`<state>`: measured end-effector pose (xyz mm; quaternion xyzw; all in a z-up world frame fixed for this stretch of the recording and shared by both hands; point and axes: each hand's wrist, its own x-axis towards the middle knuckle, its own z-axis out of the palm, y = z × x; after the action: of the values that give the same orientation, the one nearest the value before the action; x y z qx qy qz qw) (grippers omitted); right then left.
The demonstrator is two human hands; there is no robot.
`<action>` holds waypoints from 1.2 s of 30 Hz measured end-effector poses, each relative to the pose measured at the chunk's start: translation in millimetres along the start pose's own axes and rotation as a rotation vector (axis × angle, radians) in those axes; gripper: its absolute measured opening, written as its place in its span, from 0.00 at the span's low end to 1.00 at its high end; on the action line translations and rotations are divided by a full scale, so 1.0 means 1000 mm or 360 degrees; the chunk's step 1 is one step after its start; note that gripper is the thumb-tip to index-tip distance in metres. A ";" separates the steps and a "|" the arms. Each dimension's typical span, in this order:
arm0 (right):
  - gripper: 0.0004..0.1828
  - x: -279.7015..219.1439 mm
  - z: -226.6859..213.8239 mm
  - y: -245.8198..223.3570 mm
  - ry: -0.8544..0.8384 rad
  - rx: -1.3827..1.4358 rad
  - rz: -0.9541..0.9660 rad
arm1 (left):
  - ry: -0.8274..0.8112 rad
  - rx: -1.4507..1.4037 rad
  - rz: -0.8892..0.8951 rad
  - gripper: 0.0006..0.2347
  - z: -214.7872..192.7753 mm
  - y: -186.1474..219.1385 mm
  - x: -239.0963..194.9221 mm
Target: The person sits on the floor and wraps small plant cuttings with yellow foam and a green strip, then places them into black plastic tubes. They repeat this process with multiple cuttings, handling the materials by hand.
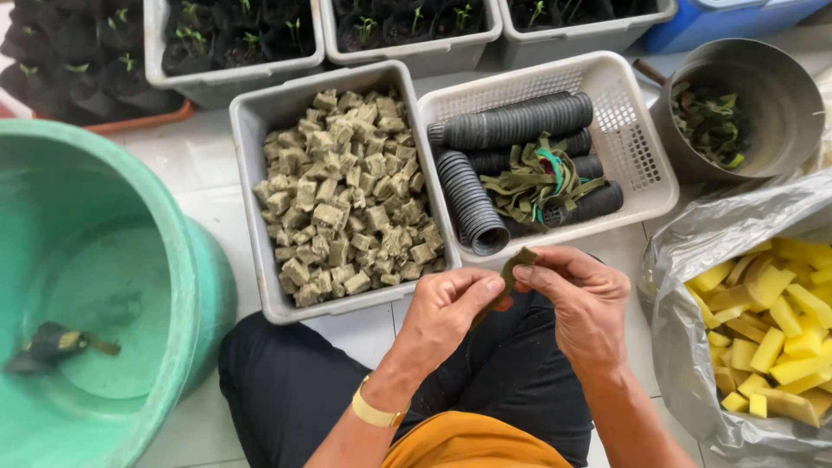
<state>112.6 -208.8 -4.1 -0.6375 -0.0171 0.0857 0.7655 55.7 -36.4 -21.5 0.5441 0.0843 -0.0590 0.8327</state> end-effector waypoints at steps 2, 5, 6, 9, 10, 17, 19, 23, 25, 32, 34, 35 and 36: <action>0.10 -0.005 0.002 -0.003 -0.0017 -0.0118 -0.0038 | 0.0034 -0.0008 -0.0071 0.10 0.001 0.001 0.002; 0.10 -0.011 0.009 -0.012 -0.0030 -0.0480 -0.0234 | 0.0032 -0.0042 -0.0090 0.09 -0.002 -0.005 0.004; 0.10 -0.012 0.011 -0.015 -0.0031 -0.0725 -0.0395 | 0.0001 -0.0069 -0.0034 0.08 -0.004 -0.007 0.005; 0.10 -0.015 0.013 -0.024 -0.0150 -0.1071 -0.0725 | -0.0026 -0.0159 -0.0078 0.08 -0.005 -0.008 0.004; 0.10 -0.016 0.012 -0.024 -0.0153 -0.1072 -0.0725 | -0.0025 -0.0161 -0.0078 0.08 -0.004 -0.006 0.004; 0.10 -0.020 0.009 -0.025 -0.0213 -0.1056 -0.0666 | -0.0029 -0.0120 -0.0191 0.06 -0.002 -0.012 0.005; 0.11 -0.020 0.008 -0.026 -0.0235 -0.1059 -0.0668 | -0.0026 -0.0079 -0.0158 0.06 -0.003 -0.015 0.006; 0.13 -0.022 0.002 -0.022 -0.0271 -0.1095 -0.0720 | -0.0012 -0.0035 -0.0244 0.06 -0.003 -0.010 0.003; 0.13 -0.022 0.003 -0.021 -0.0281 -0.1108 -0.0752 | -0.0025 -0.0036 -0.0266 0.06 -0.004 -0.011 0.002; 0.14 -0.018 0.006 -0.024 -0.0370 -0.1264 -0.1085 | -0.0001 -0.0171 -0.0284 0.08 -0.006 -0.011 0.001; 0.13 -0.017 0.006 -0.023 -0.0399 -0.1258 -0.1133 | 0.0001 -0.0190 -0.0276 0.09 -0.007 -0.009 0.000; 0.13 -0.017 0.007 -0.022 -0.0402 -0.1238 -0.1173 | -0.0003 -0.0267 -0.0270 0.10 -0.008 -0.010 0.000; 0.13 -0.017 0.007 -0.021 -0.0404 -0.1216 -0.1212 | -0.0007 -0.0343 -0.0264 0.10 -0.008 -0.010 0.000</action>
<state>97.5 -207.7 18.8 -0.8032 -0.3684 -0.1333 0.4488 53.0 -32.8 -33.1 0.4427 0.1331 -0.1192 0.8787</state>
